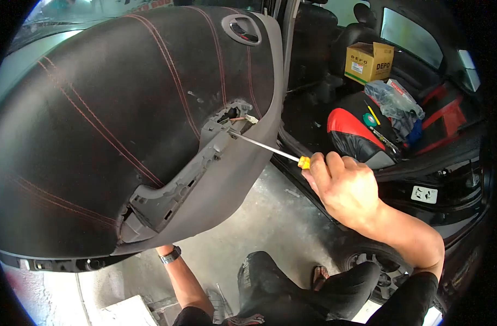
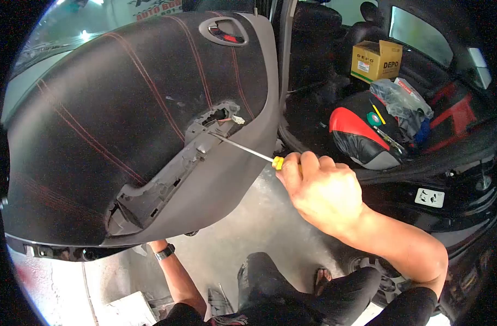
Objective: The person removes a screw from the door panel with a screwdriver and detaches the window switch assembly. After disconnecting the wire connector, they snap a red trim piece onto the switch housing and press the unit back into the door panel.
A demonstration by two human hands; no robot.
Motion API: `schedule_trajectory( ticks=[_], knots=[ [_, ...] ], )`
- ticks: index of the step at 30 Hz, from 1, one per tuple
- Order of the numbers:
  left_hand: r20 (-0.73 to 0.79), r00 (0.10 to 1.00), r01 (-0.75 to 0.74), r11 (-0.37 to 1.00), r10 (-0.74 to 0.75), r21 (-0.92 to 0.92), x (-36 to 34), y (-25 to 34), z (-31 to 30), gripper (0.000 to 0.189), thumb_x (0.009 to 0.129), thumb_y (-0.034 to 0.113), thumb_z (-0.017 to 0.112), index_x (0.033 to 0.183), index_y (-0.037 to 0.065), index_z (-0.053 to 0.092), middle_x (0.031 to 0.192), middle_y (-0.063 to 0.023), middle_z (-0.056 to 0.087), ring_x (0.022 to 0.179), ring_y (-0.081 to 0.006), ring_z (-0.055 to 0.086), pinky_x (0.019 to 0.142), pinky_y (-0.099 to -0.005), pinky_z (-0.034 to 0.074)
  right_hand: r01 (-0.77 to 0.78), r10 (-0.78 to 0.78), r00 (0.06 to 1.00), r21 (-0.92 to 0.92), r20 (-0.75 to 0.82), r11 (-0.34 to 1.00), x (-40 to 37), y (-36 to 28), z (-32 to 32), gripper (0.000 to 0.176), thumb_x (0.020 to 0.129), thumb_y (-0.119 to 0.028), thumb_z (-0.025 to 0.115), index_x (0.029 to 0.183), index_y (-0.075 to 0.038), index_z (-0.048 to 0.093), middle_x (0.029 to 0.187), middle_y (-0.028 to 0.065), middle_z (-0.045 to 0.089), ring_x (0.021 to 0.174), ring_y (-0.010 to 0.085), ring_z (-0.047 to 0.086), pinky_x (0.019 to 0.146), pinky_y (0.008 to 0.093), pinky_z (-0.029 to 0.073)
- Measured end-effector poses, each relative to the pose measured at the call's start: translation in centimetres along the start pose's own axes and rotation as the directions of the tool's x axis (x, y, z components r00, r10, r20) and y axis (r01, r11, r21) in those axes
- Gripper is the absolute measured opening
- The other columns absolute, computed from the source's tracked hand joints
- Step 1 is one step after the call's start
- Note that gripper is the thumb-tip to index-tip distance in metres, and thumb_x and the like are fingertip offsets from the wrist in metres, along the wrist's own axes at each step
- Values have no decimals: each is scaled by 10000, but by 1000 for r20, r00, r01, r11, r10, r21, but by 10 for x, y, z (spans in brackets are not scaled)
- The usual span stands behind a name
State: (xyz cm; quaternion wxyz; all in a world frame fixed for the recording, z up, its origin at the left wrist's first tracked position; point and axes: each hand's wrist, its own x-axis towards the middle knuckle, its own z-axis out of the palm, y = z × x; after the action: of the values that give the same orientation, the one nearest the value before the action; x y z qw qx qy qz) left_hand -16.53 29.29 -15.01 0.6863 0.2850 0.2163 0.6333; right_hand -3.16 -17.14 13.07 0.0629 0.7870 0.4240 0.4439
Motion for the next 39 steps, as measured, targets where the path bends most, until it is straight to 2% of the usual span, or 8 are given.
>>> schedule_trajectory(
  ticks=[12,14,16,22,26,35,38,39],
  knots=[
    [4,1000,-18,1000,18,25,9,-3,-8,612,1042,516,423,1462,71,445,1467,-114,500,1334,-267,470,1161,-445,358,-93,84,990,78,112,993,-1,-4,-4,255,923,-305,672,892,-53,645,666,55,531,536,191,601,408,316,477],
    [2,1000,-19,999,19,28,8,-3,-8,611,1042,515,423,1462,71,445,1467,-115,499,1334,-267,470,1161,-445,358,-497,263,867,693,424,523,7,9,-4,289,979,-256,610,854,4,634,648,200,610,595,384,647,547,465,512],
    [12,1000,-19,999,18,26,8,-4,-7,610,1043,513,422,1462,71,444,1468,-115,498,1335,-267,470,1161,-445,358,-625,158,779,734,606,266,8,20,2,297,980,-220,597,843,43,613,638,237,607,618,430,637,603,488,505],
    [13,1000,-11,1000,10,27,3,-1,-2,607,1044,510,421,1463,72,443,1470,-115,496,1336,-266,468,1161,-445,359,-131,108,987,217,117,967,8,6,-6,311,927,-306,676,818,-26,594,626,105,573,572,260,657,491,367,521],
    [15,1000,-14,999,13,38,2,-1,-5,605,1045,508,421,1464,72,442,1471,-115,495,1337,-266,467,1161,-445,359,-138,113,982,159,154,978,8,-2,-1,293,914,-328,678,836,-65,576,637,62,559,513,238,635,459,347,523],
    [11,1000,-20,999,20,33,5,-7,-8,600,1047,502,419,1465,73,440,1474,-116,492,1338,-265,465,1161,-446,361,-520,138,840,707,524,479,23,19,1,378,1022,-303,547,850,17,649,693,267,635,640,442,645,596,496,522],
    [32,999,-16,999,15,32,4,-5,-2,598,1048,501,419,1466,73,439,1475,-116,491,1339,-265,465,1161,-446,361,-915,33,382,373,924,152,48,22,-27,383,1012,-312,566,884,40,646,705,300,623,655,479,623,604,510,515],
    [29,999,-13,999,12,31,3,-5,0,598,1048,500,419,1466,73,439,1475,-116,491,1339,-265,464,1161,-446,361,-911,41,402,396,915,118,43,22,-23,398,997,-331,590,860,40,635,688,288,625,644,469,632,592,504,519]
  ],
)
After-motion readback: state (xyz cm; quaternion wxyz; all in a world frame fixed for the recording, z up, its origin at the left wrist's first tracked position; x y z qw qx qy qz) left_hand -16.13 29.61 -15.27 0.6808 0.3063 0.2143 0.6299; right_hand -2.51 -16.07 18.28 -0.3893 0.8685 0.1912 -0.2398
